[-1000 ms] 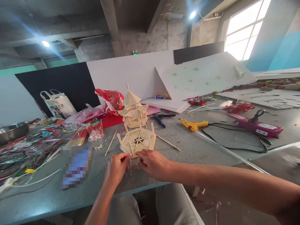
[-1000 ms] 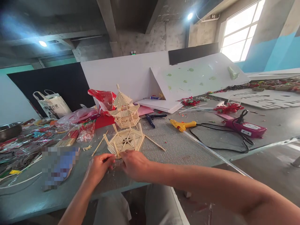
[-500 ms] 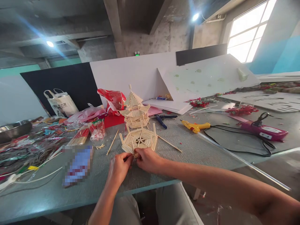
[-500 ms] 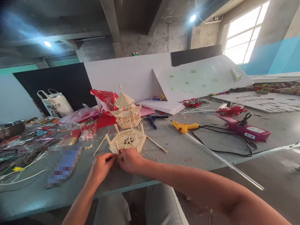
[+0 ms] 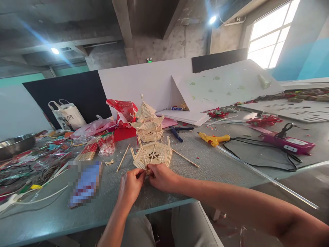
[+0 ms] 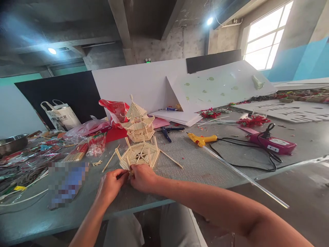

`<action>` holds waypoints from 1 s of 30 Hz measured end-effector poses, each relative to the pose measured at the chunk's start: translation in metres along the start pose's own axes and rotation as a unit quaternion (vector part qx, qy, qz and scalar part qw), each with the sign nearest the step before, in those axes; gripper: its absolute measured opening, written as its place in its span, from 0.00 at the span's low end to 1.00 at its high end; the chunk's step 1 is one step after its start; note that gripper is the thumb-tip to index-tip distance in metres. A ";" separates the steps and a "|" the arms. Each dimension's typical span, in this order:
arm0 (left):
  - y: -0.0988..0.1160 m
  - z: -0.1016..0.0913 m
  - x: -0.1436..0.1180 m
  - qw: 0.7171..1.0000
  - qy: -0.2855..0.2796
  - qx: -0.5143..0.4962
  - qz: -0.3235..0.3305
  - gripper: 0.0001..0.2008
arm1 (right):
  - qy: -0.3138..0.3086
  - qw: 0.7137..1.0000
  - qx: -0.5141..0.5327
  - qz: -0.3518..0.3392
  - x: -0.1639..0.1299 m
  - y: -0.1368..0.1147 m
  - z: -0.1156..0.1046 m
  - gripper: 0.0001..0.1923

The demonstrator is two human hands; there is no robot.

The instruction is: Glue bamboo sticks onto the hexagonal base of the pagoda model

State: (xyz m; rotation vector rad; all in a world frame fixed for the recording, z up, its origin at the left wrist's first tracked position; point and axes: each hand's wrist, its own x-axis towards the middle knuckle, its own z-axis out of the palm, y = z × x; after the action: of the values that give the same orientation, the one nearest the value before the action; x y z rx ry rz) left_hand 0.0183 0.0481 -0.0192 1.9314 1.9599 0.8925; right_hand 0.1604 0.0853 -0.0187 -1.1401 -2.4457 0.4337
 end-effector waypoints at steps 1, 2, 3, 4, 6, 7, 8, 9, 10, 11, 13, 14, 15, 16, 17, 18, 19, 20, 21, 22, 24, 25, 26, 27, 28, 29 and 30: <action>0.000 0.000 0.000 1.000 0.000 -0.003 0.001 0.13 | 0.002 1.000 0.000 -0.001 0.000 0.001 0.001 0.08; -0.001 0.001 0.000 1.000 0.000 -0.007 0.002 0.13 | 0.003 1.000 0.001 -0.003 0.000 0.001 0.002 0.09; -0.001 0.001 0.000 1.000 -0.001 -0.009 0.002 0.13 | 0.006 1.000 0.001 -0.003 0.000 0.002 0.002 0.09; -0.002 0.001 0.000 1.000 0.000 -0.010 0.001 0.13 | 0.007 1.000 0.001 -0.004 0.000 0.002 0.003 0.09; -0.002 0.002 0.001 1.000 0.001 -0.010 -0.001 0.13 | 0.007 1.000 0.001 -0.004 0.000 0.003 0.003 0.09; -0.002 0.002 0.001 1.000 0.002 -0.009 -0.002 0.12 | 0.006 1.000 0.001 -0.003 0.000 0.002 0.003 0.09; -0.002 0.002 0.001 1.000 0.003 -0.008 -0.003 0.12 | 0.005 1.000 0.000 -0.001 0.000 0.002 0.002 0.09; -0.002 0.002 0.001 1.000 0.003 -0.009 -0.005 0.12 | 0.004 1.000 0.000 0.000 0.000 0.002 0.002 0.09; -0.002 0.002 0.000 1.000 0.003 -0.008 -0.006 0.12 | 0.003 1.000 -0.002 0.001 0.000 0.001 0.001 0.09; -0.002 0.002 0.000 1.000 0.004 -0.008 -0.008 0.12 | 0.001 1.000 -0.003 0.001 0.000 0.001 0.001 0.09; -0.001 0.001 0.000 1.000 0.003 -0.007 -0.013 0.12 | -0.002 1.000 -0.008 0.003 -0.001 0.000 -0.001 0.09; 0.000 0.001 -0.001 1.000 0.000 -0.009 -0.016 0.12 | -0.002 1.000 -0.009 0.005 -0.001 0.000 -0.001 0.09; 0.001 0.000 -0.001 1.000 -0.003 -0.013 -0.019 0.12 | -0.002 1.000 -0.009 0.006 -0.001 0.000 -0.001 0.08; 0.001 -0.001 -0.001 1.000 -0.005 -0.018 -0.020 0.12 | -0.002 1.000 -0.005 0.006 -0.001 0.000 -0.001 0.08; 0.002 -0.001 -0.002 0.999 -0.009 -0.022 -0.021 0.13 | -0.003 1.000 0.001 0.005 -0.001 0.000 -0.001 0.08; 0.002 -0.002 -0.002 0.999 -0.011 -0.025 -0.021 0.13 | -0.004 1.000 0.010 0.003 -0.001 0.000 -0.001 0.08; 0.003 -0.003 -0.002 0.999 -0.012 -0.028 -0.022 0.13 | -0.004 1.000 0.019 0.001 -0.001 0.001 -0.001 0.08; 0.003 -0.003 -0.002 0.999 -0.015 -0.032 -0.024 0.14 | -0.002 1.000 0.028 -0.001 -0.001 0.001 -0.001 0.08; 0.003 -0.003 -0.003 0.999 -0.020 -0.036 -0.026 0.14 | 0.000 0.999 0.036 -0.001 -0.001 0.002 0.000 0.08; 0.003 -0.003 -0.003 0.998 -0.025 -0.042 -0.029 0.15 | 0.004 0.999 0.044 -0.001 -0.001 0.002 0.000 0.09; 0.002 -0.003 -0.002 0.997 -0.028 -0.056 -0.036 0.15 | 0.008 0.998 0.062 0.000 -0.003 0.002 0.000 0.11; 0.001 -0.003 -0.002 0.997 -0.026 -0.062 -0.037 0.15 | 0.010 0.997 0.071 -0.001 -0.005 0.002 0.000 0.12; -0.001 -0.003 -0.002 0.997 -0.024 -0.067 -0.038 0.15 | 0.016 0.997 0.077 -0.004 -0.008 0.000 -0.001 0.13; -0.002 -0.004 -0.003 0.996 -0.022 -0.072 -0.040 0.15 | 0.025 0.996 0.080 -0.010 -0.013 -0.001 -0.003 0.15; -0.004 -0.005 -0.004 0.996 -0.021 -0.079 -0.041 0.16 | 0.038 0.996 0.082 -0.018 -0.019 -0.004 -0.006 0.16; -0.006 -0.007 -0.005 0.995 -0.022 -0.088 -0.042 0.17 | 0.050 0.995 0.086 -0.028 -0.027 -0.007 -0.011 0.17; -0.008 -0.009 -0.008 0.994 -0.020 -0.097 -0.042 0.18 | 0.060 0.993 0.092 -0.040 -0.037 -0.011 -0.016 0.17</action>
State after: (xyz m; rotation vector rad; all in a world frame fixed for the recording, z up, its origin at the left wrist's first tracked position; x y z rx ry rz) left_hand 0.0073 0.0386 -0.0186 1.7314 1.8426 0.9742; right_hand 0.1826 0.0510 -0.0081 -0.9608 -2.2844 0.5383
